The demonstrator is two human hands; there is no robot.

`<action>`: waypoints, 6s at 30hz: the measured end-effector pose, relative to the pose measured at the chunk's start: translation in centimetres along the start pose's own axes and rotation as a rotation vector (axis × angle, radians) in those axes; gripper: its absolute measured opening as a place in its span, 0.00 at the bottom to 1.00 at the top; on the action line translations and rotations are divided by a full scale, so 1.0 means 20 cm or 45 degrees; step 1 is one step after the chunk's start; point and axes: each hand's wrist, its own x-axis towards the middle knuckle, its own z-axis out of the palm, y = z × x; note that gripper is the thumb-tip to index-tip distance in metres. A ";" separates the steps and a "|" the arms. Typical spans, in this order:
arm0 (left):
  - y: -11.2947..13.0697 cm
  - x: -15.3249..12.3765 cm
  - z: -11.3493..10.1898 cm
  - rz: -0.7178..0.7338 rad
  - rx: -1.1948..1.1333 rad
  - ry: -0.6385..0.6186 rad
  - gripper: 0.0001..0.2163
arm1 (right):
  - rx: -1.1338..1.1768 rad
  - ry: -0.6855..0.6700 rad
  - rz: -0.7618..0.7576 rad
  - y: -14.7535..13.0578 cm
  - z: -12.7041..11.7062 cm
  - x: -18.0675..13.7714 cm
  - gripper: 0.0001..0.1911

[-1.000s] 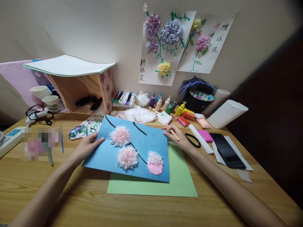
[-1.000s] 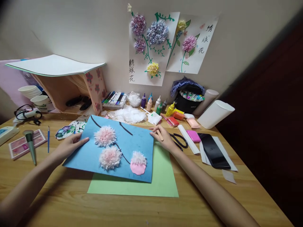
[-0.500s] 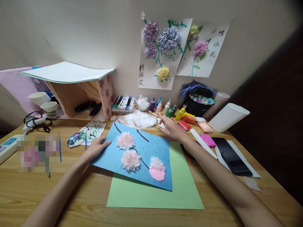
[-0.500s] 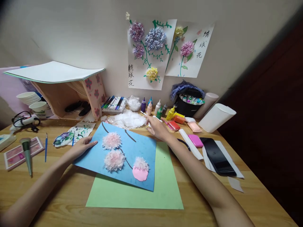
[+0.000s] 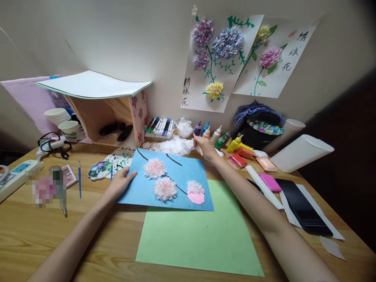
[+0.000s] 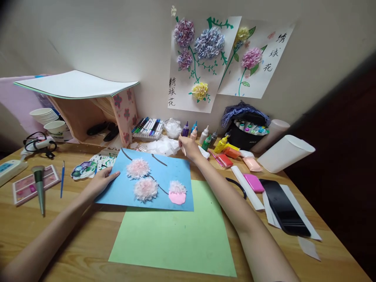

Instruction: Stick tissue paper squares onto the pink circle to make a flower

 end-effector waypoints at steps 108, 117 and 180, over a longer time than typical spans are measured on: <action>0.02 -0.38 0.66 0.903 0.659 -0.202 0.08 | 0.574 -0.135 -0.578 -0.31 0.01 -0.64 0.19; 0.05 -0.32 0.62 1.061 0.846 -0.027 0.09 | 0.460 -0.185 -0.504 -0.31 0.02 -0.63 0.16; 0.18 -0.12 0.62 0.890 1.100 -0.221 0.10 | 0.622 -0.005 0.323 -0.51 0.04 -0.44 0.25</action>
